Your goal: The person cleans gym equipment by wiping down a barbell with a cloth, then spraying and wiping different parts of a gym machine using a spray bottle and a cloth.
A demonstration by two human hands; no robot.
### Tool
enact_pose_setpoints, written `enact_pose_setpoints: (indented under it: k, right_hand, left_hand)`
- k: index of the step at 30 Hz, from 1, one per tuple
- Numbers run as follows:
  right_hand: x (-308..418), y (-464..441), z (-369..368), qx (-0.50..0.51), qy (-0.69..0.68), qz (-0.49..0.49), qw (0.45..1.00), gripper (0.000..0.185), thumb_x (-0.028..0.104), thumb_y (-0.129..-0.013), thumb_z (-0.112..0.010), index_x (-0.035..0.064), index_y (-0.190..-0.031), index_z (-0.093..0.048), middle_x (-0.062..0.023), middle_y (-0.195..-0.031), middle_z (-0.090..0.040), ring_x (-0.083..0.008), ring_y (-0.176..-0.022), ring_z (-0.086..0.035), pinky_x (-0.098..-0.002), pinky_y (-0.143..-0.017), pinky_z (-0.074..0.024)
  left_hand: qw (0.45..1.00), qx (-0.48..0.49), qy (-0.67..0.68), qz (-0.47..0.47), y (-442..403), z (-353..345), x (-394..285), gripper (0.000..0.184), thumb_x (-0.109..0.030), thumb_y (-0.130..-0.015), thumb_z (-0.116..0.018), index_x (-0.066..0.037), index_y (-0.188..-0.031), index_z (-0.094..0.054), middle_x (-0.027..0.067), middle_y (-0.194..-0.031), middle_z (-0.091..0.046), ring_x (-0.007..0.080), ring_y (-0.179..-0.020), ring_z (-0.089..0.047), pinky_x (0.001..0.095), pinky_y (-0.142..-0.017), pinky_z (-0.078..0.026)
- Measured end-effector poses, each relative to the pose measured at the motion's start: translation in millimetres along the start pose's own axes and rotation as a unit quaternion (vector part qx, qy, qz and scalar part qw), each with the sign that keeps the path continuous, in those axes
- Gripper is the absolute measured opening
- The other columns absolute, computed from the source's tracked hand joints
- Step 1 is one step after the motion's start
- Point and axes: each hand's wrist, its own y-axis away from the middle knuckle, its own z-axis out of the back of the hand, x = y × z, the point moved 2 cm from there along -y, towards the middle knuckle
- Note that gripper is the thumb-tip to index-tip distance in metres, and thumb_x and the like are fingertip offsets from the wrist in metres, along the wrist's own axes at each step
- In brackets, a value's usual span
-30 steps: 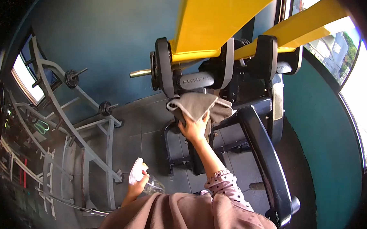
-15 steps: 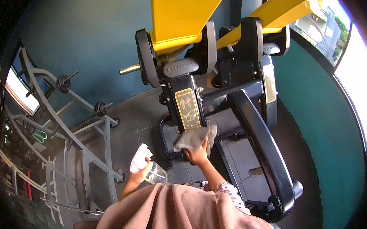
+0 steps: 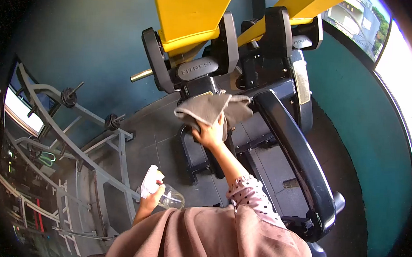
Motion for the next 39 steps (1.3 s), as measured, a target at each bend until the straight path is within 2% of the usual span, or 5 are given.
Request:
enact_pose_setpoints:
  k: [11, 19, 27, 36, 39]
  right_hand:
    - [-43, 213, -21, 0.284, -0.062, -0.020, 0.957, 0.044, 0.039, -0.075, -0.065, 0.0129, -0.111, -0.066, -0.0177, -0.126, -0.056, -0.0416, -0.128, -0.041, -0.0688, -0.109, -0.0092]
    - [3, -35, 18, -0.006, -0.003, 0.052, 0.999, 0.068, 0.036, -0.077, -0.063, 0.0109, -0.138, -0.047, -0.0172, -0.139, -0.048, -0.0410, -0.135, -0.035, -0.0711, -0.109, 0.0015]
    - [4, -26, 8, 0.038, -0.009, 0.013, 0.999, 0.072, 0.042, -0.074, -0.066, 0.0187, -0.140, -0.047, -0.0134, -0.140, -0.048, -0.0383, -0.135, -0.035, -0.0639, -0.113, -0.0058]
    - [-26, 157, -5, 0.094, -0.048, 0.030, 0.994, 0.044, 0.017, -0.072, -0.068, 0.0150, -0.116, -0.064, -0.0122, -0.126, -0.058, -0.0327, -0.124, -0.050, -0.0513, -0.108, -0.0319]
    - [-28, 159, 27, 0.133, -0.199, -0.260, 0.936, 0.032, 0.003, -0.077, -0.057, 0.0051, -0.107, -0.067, -0.0217, -0.116, -0.062, -0.0392, -0.110, -0.058, -0.0396, -0.092, -0.0480]
  left_hand:
    - [1.000, -0.009, 0.022, -0.018, -5, -8, 1, 0.042, 0.008, -0.073, -0.059, 0.000, -0.114, -0.053, 0.0018, -0.094, -0.051, 0.0104, -0.081, -0.048, 0.0255, -0.074, -0.044]
    - [0.999, 0.013, 0.031, 0.001, -11, -17, 4, 0.041, 0.006, -0.075, -0.061, -0.001, -0.115, -0.053, 0.0012, -0.096, -0.052, 0.0096, -0.082, -0.048, 0.0243, -0.075, -0.043]
    - [0.999, -0.010, 0.045, 0.009, -2, -20, 4, 0.045, 0.005, -0.077, -0.062, -0.001, -0.121, -0.052, 0.0008, -0.096, -0.052, 0.0091, -0.083, -0.049, 0.0246, -0.074, -0.044]
    - [0.998, -0.013, 0.004, -0.067, -50, -37, -25, 0.054, 0.003, -0.074, -0.065, -0.001, -0.127, -0.053, 0.0071, -0.095, -0.058, 0.0150, -0.085, -0.056, 0.0278, -0.075, -0.046]
    - [0.995, 0.008, -0.020, -0.100, -85, -50, -67, 0.058, 0.003, -0.073, -0.065, -0.002, -0.129, -0.053, 0.0078, -0.093, -0.058, 0.0171, -0.087, -0.057, 0.0291, -0.076, -0.047]
